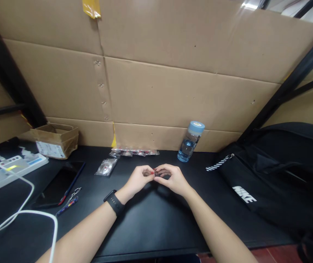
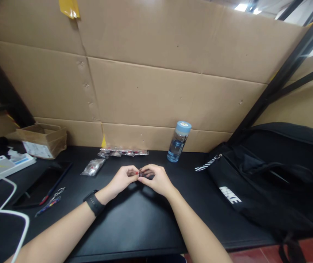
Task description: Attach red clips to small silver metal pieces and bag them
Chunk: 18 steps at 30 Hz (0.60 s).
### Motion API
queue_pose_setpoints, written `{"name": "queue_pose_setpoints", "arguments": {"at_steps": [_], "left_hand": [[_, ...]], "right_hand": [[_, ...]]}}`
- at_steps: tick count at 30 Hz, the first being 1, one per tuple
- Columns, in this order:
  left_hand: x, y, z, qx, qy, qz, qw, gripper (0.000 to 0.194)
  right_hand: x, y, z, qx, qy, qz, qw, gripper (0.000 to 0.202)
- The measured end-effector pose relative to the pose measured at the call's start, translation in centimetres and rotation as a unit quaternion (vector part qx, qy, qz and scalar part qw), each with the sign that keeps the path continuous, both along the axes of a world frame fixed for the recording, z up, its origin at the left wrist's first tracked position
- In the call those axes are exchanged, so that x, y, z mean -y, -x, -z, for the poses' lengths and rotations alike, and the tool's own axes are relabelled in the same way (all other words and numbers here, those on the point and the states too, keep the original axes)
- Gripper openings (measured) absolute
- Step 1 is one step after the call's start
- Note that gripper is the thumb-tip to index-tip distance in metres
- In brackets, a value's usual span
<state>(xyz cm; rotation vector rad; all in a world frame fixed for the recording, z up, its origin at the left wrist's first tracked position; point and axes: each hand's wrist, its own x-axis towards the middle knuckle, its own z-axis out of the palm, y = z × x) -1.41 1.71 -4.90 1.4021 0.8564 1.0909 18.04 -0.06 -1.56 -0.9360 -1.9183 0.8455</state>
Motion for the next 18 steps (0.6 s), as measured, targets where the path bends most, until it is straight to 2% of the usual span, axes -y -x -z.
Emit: {"name": "queue_pose_setpoints", "arguments": {"at_steps": [10, 15, 18], "left_hand": [[-0.04, 0.03, 0.09, -0.046, -0.001, 0.002, 0.999, 0.019], [0.44, 0.21, 0.15, -0.164, -0.062, 0.013, 0.984, 0.006], [0.92, 0.18, 0.08, -0.188, -0.105, 0.025, 0.976, 0.007]], "right_hand": [[0.06, -0.02, 0.0, 0.041, -0.001, 0.002, 0.999, 0.025], [0.15, -0.24, -0.22, 0.084, 0.041, -0.031, 0.995, 0.022], [0.15, -0.36, -0.18, 0.089, 0.069, -0.051, 0.992, 0.022]]}}
